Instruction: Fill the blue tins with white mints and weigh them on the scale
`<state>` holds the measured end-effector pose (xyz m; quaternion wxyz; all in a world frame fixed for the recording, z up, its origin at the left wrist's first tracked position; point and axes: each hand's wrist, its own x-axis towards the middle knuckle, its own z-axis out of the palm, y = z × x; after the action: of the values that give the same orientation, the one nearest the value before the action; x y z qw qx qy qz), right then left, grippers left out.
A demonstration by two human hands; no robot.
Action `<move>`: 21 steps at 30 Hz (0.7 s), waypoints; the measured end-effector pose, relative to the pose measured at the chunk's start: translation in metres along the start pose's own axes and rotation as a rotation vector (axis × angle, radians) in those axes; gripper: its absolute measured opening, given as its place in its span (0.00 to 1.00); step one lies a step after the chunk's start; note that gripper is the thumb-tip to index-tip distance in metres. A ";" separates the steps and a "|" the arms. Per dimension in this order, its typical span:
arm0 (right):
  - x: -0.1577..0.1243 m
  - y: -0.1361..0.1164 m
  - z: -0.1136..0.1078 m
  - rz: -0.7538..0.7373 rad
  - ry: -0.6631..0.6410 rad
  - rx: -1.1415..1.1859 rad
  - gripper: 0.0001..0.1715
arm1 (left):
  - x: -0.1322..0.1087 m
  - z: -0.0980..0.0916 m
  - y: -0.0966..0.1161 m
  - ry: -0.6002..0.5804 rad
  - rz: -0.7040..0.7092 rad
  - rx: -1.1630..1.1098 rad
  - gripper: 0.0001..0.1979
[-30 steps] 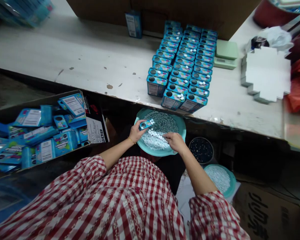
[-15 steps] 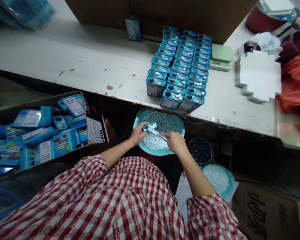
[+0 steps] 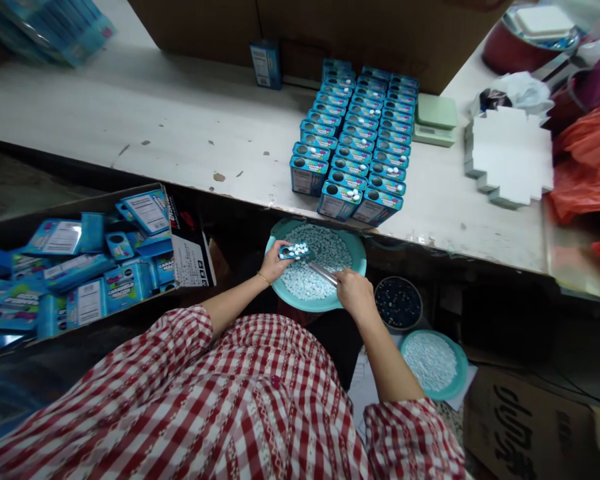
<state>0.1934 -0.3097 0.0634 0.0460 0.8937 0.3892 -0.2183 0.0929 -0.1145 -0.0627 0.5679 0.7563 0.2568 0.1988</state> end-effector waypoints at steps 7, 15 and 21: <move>0.031 -0.001 0.035 -0.055 0.235 0.275 0.22 | 0.005 0.006 0.001 0.051 -0.049 -0.075 0.19; 0.050 -0.064 0.052 -0.170 0.325 0.193 0.30 | -0.002 0.023 0.012 -0.023 0.001 -0.055 0.18; 0.054 -0.063 0.059 -0.328 0.260 0.286 0.36 | -0.001 0.013 0.009 -0.033 0.057 0.028 0.20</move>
<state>0.1598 -0.2439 -0.0073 -0.1676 0.8367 0.4966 -0.1588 0.1013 -0.1264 -0.0576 0.5557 0.7743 0.2285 0.1987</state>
